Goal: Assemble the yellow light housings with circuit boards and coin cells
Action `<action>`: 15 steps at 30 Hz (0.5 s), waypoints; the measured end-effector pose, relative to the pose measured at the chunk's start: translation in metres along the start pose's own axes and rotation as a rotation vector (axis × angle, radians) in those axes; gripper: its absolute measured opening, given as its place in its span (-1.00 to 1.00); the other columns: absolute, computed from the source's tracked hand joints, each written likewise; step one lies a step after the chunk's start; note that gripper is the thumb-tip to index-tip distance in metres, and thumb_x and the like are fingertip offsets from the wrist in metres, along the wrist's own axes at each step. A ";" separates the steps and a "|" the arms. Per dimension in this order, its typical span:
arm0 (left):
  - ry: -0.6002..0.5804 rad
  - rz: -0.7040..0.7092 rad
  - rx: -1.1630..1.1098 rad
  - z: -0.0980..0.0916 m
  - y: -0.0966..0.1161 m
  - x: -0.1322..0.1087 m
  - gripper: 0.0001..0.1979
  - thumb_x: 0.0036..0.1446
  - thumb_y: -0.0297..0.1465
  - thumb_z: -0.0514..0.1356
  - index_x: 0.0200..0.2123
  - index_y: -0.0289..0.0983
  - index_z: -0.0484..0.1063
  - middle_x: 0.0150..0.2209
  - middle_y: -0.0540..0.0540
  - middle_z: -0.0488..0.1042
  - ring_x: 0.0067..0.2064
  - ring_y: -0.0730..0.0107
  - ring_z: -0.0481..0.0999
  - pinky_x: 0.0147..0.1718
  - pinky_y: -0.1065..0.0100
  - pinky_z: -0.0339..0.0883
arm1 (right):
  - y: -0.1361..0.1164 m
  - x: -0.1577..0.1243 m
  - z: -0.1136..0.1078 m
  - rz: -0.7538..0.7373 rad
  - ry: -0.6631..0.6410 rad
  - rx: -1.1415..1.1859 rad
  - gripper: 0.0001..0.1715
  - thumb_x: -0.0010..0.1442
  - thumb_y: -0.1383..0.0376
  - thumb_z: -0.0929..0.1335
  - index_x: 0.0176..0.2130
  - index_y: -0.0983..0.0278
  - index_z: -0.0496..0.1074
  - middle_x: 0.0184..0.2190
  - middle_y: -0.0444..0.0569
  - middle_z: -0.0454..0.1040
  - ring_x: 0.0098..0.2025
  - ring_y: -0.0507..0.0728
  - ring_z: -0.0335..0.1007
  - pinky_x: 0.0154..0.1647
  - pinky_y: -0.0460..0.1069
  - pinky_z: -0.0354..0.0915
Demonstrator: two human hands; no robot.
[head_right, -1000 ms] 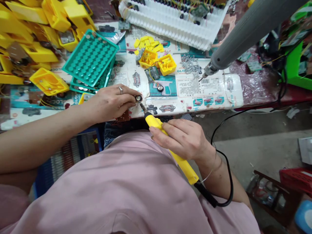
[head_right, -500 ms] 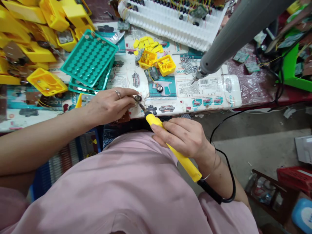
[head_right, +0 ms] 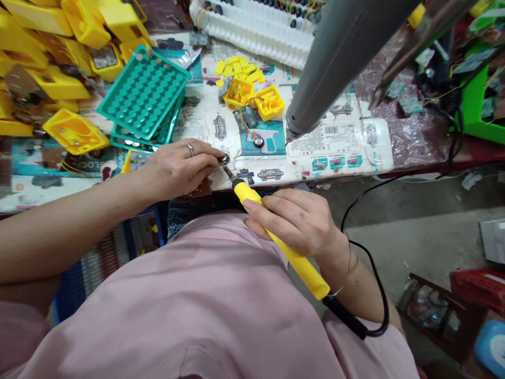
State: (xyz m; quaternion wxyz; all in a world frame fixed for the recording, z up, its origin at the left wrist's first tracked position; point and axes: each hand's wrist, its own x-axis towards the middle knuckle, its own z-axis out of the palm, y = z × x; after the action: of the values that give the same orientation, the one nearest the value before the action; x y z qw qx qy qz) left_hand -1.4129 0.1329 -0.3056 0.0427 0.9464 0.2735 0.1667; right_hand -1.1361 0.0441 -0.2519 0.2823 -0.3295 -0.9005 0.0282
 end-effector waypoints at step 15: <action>-0.019 -0.037 -0.066 -0.001 0.002 -0.001 -0.87 0.18 -0.52 0.12 -0.31 -0.30 0.48 -0.05 -0.18 0.62 -0.07 0.24 0.59 -0.09 0.24 0.49 | 0.003 0.000 -0.001 -0.039 0.025 -0.027 -0.61 0.21 0.35 0.45 0.04 0.25 0.40 -0.35 -0.10 0.61 -0.32 0.03 0.55 -0.22 -0.03 0.52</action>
State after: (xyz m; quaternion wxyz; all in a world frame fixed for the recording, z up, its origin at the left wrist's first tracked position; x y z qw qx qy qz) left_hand -1.4132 0.1309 -0.3045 0.0797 0.9408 0.2847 0.1656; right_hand -1.1342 0.0463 -0.2514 0.2894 -0.3158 -0.9036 0.0063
